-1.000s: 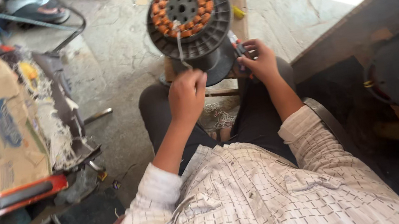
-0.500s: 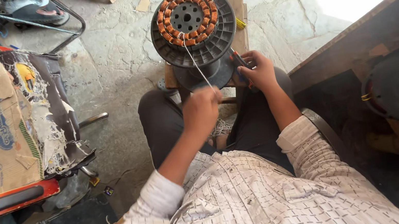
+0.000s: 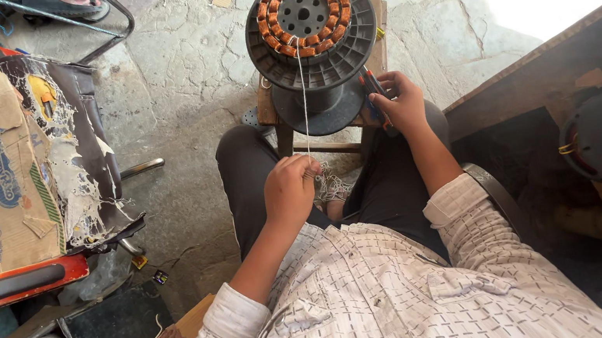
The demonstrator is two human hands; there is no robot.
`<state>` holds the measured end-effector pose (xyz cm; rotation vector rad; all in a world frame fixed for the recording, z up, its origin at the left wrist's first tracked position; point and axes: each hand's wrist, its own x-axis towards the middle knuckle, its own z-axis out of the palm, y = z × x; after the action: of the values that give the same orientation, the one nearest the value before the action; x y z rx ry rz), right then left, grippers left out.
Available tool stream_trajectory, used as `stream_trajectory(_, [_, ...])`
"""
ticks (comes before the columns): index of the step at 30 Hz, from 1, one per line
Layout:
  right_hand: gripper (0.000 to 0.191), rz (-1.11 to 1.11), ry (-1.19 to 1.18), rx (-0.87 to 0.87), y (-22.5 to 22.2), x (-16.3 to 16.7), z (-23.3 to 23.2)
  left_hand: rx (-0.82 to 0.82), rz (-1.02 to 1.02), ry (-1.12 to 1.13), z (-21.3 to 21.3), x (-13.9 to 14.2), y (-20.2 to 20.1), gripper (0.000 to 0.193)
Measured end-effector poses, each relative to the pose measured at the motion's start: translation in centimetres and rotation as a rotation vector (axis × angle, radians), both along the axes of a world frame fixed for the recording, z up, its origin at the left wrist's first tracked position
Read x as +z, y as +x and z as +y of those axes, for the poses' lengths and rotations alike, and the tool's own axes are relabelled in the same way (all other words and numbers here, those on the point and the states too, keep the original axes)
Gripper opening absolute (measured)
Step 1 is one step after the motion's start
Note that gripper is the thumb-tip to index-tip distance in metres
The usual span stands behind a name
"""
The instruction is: The person uses a screwdriver to adjust copper windings on a motor stator, then ties and trims a white string with pliers. The person works on the stator while seated, manipulating the windings and string with both hands.
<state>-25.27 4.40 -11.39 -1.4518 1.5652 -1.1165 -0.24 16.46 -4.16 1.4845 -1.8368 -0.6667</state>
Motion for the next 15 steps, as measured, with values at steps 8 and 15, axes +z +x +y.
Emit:
stream_trajectory(8, [0.049, -0.049, -0.014, 0.006, 0.2, 0.1, 0.0, 0.015, -0.002, -0.059, 0.0, 0.5, -0.1, 0.021])
stream_trajectory(15, [0.053, 0.010, -0.029, -0.036, 0.5, 1.1, 0.3, 0.084, 0.009, -0.169, -0.6, 2.7, 0.3, 0.014])
